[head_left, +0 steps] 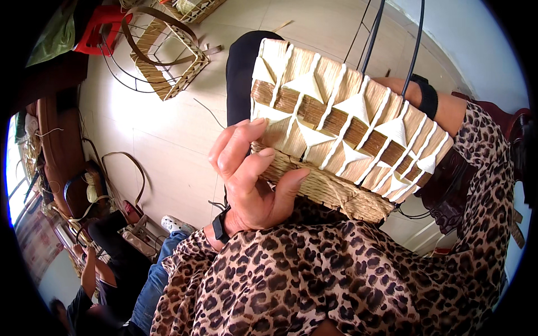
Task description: The person is weaving a basket using natural fibers and a wire frame. They are sitting on the floor, holding the basket on their lap, and using their hands to thread and secure the fibers into the structure.
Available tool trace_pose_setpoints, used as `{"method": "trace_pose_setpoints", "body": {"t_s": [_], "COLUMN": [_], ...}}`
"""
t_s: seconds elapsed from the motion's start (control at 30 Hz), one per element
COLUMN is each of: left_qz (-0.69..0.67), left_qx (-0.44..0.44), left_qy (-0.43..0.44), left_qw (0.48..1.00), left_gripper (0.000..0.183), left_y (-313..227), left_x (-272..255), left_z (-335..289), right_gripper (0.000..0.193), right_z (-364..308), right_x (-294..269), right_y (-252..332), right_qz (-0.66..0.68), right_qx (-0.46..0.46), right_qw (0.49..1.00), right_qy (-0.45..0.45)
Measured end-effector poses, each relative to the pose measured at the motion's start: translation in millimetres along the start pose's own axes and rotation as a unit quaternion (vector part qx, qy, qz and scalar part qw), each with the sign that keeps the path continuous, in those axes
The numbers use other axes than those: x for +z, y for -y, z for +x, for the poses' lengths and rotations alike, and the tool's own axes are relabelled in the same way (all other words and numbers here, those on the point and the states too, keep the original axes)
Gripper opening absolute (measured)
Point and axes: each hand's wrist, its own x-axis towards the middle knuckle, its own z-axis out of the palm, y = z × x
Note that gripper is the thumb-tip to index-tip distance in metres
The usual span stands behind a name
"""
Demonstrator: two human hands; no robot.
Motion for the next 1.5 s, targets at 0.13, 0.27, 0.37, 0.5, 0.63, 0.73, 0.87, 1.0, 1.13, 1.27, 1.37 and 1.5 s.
{"method": "trace_pose_setpoints", "body": {"t_s": [0.13, 0.27, 0.37, 0.5, 0.63, 0.73, 0.87, 1.0, 1.13, 1.27, 1.37, 1.5], "left_qz": [-0.008, 0.001, 0.000, -0.012, -0.022, 0.001, 0.010, 0.027, 0.061, 0.059, 0.067, 0.055], "left_qx": [-0.012, -0.020, -0.015, -0.010, -0.020, -0.024, -0.026, 0.010, 0.028, 0.075, 0.094, 0.107], "left_qy": [-0.013, -0.002, 0.001, 0.005, 0.005, 0.024, 0.043, 0.050, 0.088, 0.118, 0.117, 0.114], "left_qw": [1.000, 1.000, 1.000, 1.000, 1.000, 0.999, 0.999, 0.998, 0.994, 0.988, 0.986, 0.986], "left_gripper": [0.055, 0.059, 0.059, 0.059, 0.056, 0.047, 0.031, 0.031, 0.029, 0.029, 0.034, 0.037], "left_y": [-2.5, -5.7, -5.1, -4.9, -5.9, -10.2, -11.7, -7.7, -7.2, 1.5, 3.0, 6.5], "left_x": [3.0, 2.1, 2.0, 3.1, 3.5, -1.2, -4.6, -9.5, -15.1, -14.8, -12.8, -8.4], "left_z": [-0.5, 1.0, -0.1, 0.3, 1.9, 5.7, 7.1, 0.2, 0.7, 2.7, 5.0, 4.8], "right_gripper": [0.027, 0.026, 0.025, 0.024, 0.023, 0.022, 0.021, 0.021, 0.020, 0.019, 0.019, 0.017], "right_z": [-0.1, 0.4, 1.5, -0.2, -3.3, -3.7, -6.8, -9.5, -13.7, -31.6, -56.4, -102.0], "right_x": [-1.7, -2.0, -2.1, 0.1, -1.3, 0.7, -0.4, -0.8, -3.3, -14.4, -19.8, 2.3], "right_y": [2.4, 5.3, 5.9, 6.7, 6.3, 6.8, 9.0, 10.3, 12.4, 21.2, 33.1, 61.6], "right_qz": [-0.010, -0.016, -0.022, -0.024, -0.026, -0.030, -0.038, -0.047, -0.063, -0.089, -0.109, -0.149], "right_qx": [0.003, 0.007, 0.011, 0.013, 0.014, 0.016, 0.013, 0.018, 0.021, 0.036, 0.052, 0.091], "right_qw": [1.000, 1.000, 0.999, 0.999, 0.999, 0.999, 0.998, 0.998, 0.997, 0.995, 0.988, 0.902], "right_qy": [0.011, 0.021, 0.030, 0.035, 0.037, 0.040, 0.039, 0.033, 0.024, -0.011, -0.093, -0.396]}}
